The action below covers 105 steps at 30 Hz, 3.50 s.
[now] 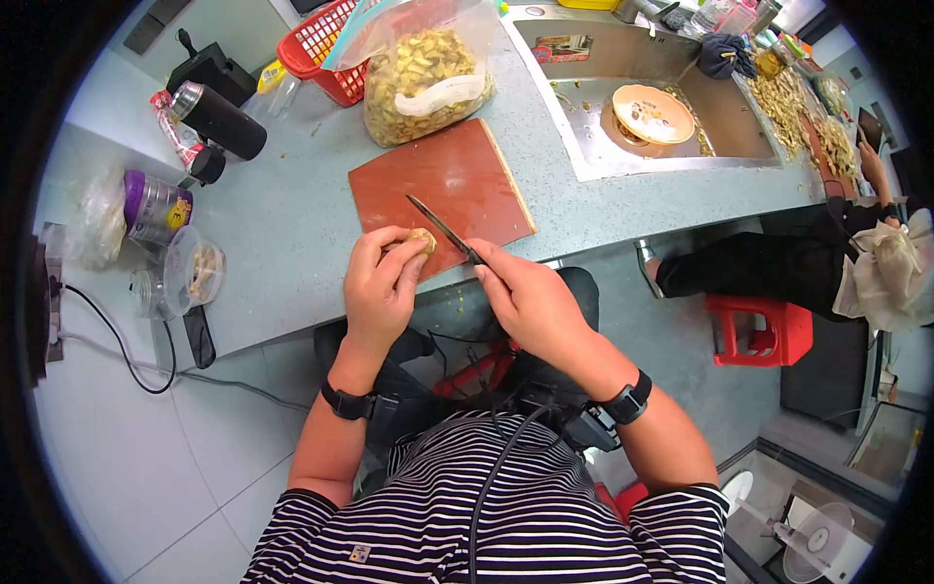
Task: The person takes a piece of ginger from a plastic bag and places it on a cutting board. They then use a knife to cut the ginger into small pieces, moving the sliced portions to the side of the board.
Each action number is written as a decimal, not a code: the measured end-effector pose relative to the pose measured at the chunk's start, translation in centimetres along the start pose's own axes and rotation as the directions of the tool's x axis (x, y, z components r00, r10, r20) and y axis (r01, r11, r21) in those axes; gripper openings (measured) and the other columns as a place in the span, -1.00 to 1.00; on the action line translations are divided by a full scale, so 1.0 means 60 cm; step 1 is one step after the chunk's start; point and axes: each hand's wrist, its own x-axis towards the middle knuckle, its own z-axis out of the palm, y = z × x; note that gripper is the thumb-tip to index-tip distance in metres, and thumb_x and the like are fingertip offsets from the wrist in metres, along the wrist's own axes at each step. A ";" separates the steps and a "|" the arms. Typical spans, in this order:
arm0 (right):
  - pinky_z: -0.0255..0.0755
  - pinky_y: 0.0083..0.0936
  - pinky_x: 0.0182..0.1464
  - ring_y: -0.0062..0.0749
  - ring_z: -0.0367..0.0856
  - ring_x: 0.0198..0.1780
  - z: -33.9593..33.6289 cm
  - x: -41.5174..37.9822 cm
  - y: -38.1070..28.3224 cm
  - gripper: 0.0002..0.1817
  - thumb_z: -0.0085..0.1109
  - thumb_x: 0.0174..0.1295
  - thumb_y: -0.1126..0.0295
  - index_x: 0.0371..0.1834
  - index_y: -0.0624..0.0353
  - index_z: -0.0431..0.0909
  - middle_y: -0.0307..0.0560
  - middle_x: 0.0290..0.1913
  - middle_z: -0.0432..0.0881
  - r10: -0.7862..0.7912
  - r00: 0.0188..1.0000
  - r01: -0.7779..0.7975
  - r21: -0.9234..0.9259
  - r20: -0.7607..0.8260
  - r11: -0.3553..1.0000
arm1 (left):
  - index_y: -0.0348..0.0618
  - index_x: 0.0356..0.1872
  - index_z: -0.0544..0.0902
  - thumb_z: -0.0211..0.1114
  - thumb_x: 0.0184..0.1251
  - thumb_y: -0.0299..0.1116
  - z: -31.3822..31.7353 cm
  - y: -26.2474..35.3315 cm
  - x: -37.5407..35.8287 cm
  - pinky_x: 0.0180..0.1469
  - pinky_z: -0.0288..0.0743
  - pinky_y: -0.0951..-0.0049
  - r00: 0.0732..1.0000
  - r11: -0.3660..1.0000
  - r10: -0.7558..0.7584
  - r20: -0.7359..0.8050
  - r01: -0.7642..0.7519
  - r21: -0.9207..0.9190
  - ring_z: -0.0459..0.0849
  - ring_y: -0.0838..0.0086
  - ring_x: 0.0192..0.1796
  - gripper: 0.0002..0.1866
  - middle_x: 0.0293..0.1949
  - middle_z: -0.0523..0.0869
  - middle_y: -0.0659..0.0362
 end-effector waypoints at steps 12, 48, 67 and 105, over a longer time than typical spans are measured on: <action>0.74 0.05 0.15 0.29 0.87 0.10 -0.009 -0.016 0.008 -0.57 0.21 0.74 0.33 0.58 0.14 0.63 0.28 0.12 0.88 -0.052 0.996 0.062 -0.139 0.074 0.988 | -0.19 0.12 0.88 0.58 0.46 -0.58 -0.002 0.002 0.002 0.15 0.71 0.16 1.000 1.000 0.011 0.017 -0.011 0.028 0.81 0.11 0.13 -0.74 0.11 0.85 0.09; 0.73 0.11 -0.05 0.28 0.88 -0.09 0.012 0.042 0.004 -0.59 0.24 0.72 0.31 0.51 0.17 0.69 0.25 -0.01 0.90 -0.112 0.988 0.139 -0.276 0.110 0.951 | -0.17 0.07 0.91 0.62 0.43 -0.59 -0.005 -0.006 0.007 0.13 0.72 0.19 1.000 1.000 -0.010 0.007 0.010 -0.002 0.82 0.14 0.09 -0.76 0.06 0.89 0.12; 0.78 0.02 0.01 0.19 0.90 0.01 0.000 -0.003 0.026 -0.54 0.27 0.71 0.32 0.60 0.05 0.61 0.15 0.04 0.89 -0.167 0.985 0.174 -0.218 0.051 0.960 | -0.13 0.02 0.91 0.62 0.40 -0.58 0.002 0.000 0.009 0.03 0.67 0.23 0.999 0.999 -0.023 -0.024 0.024 0.021 0.74 0.21 0.01 -0.77 0.08 0.81 0.16; 0.77 0.05 0.06 0.23 0.88 0.06 0.014 -0.005 0.019 -0.55 0.24 0.73 0.31 0.60 0.07 0.58 0.19 0.04 0.89 -0.132 0.991 0.132 -0.167 0.013 0.977 | -0.16 0.04 0.90 0.67 0.44 -0.57 0.004 -0.001 0.006 0.10 0.68 0.28 1.000 1.000 0.000 -0.016 0.001 0.030 0.77 0.22 0.08 -0.78 0.12 0.84 0.13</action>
